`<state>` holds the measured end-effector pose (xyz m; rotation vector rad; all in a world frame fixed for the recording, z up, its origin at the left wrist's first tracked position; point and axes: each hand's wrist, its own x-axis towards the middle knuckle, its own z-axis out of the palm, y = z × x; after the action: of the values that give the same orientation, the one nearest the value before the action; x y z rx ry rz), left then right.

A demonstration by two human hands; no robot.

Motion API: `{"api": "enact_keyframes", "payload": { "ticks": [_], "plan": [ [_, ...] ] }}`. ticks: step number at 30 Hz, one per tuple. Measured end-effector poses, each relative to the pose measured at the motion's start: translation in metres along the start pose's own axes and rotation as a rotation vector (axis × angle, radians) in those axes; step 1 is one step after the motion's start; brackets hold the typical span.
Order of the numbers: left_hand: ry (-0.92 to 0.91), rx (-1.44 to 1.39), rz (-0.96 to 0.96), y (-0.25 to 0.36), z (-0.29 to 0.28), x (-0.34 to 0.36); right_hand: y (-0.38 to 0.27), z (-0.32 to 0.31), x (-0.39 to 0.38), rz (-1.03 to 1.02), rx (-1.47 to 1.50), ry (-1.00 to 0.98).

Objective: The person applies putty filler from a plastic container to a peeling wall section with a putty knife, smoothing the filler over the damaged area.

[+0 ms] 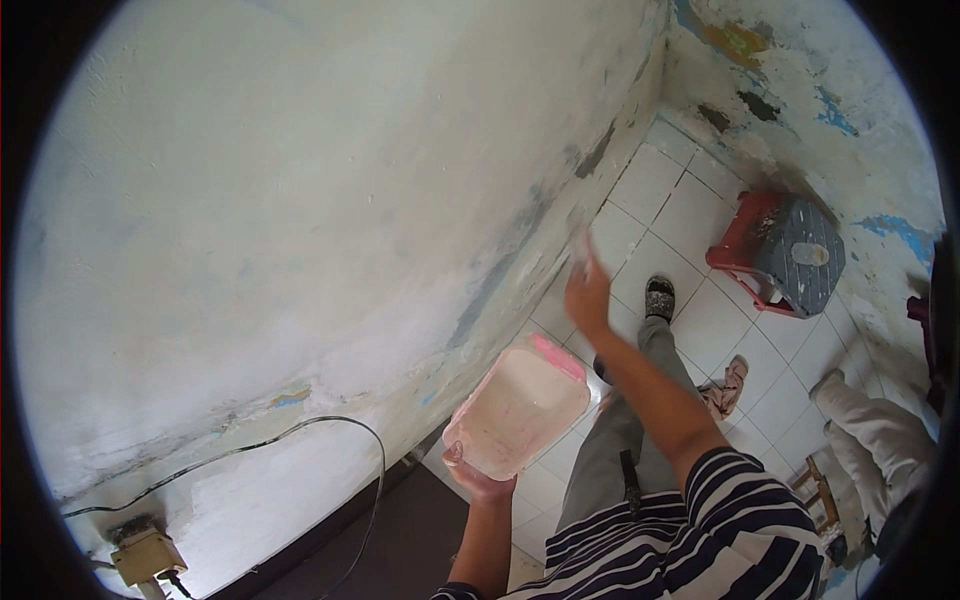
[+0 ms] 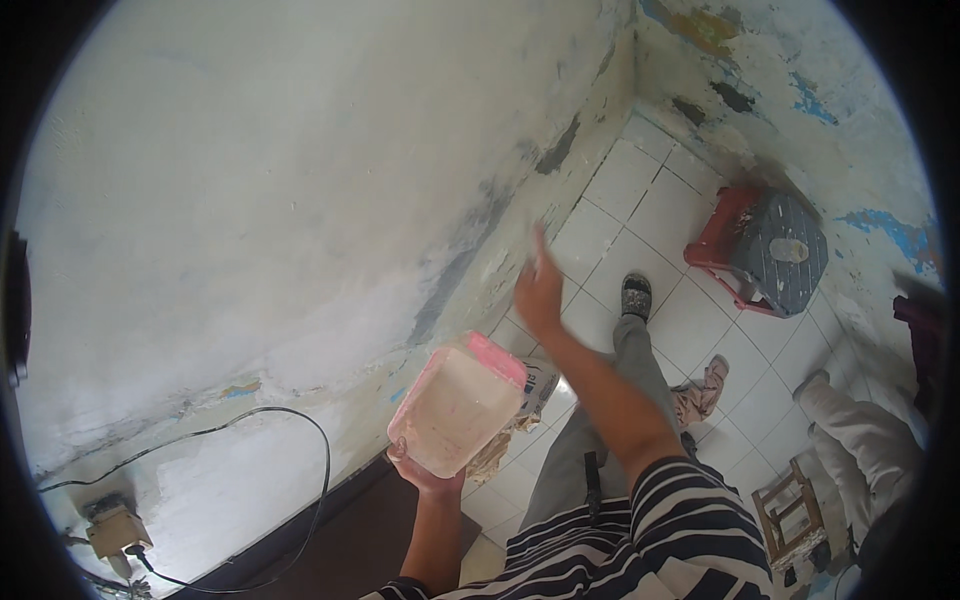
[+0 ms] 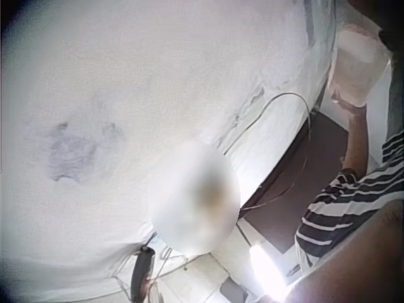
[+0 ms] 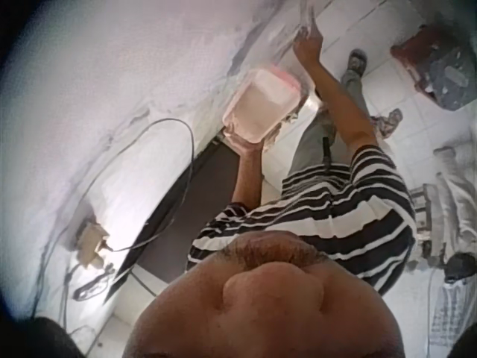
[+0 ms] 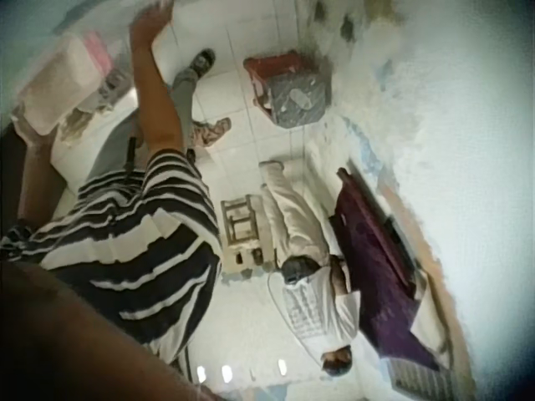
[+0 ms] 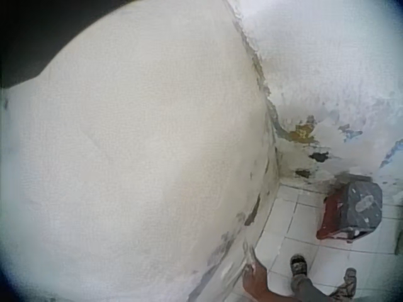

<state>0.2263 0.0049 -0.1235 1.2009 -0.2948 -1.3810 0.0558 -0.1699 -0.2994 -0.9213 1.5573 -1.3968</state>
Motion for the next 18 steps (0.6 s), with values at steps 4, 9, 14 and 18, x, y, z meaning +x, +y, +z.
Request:
{"api": "enact_keyframes", "payload": {
  "ticks": [4,9,14,18],
  "plan": [
    [-0.004,-0.011,0.007,-0.002,0.003,-0.001,-0.021,0.004,0.119,-0.219,-0.042,0.245],
    [-0.02,-0.022,0.013,0.002,0.011,-0.005,-0.014,0.07,0.03,-0.337,-0.069,0.03],
    [-0.057,0.038,0.056,0.007,-0.001,-0.004,-0.011,0.035,-0.068,0.106,0.089,-0.409],
    [0.014,0.006,0.03,0.003,-0.013,-0.007,-0.043,0.008,0.048,0.08,-0.09,0.024]
  ]
}}
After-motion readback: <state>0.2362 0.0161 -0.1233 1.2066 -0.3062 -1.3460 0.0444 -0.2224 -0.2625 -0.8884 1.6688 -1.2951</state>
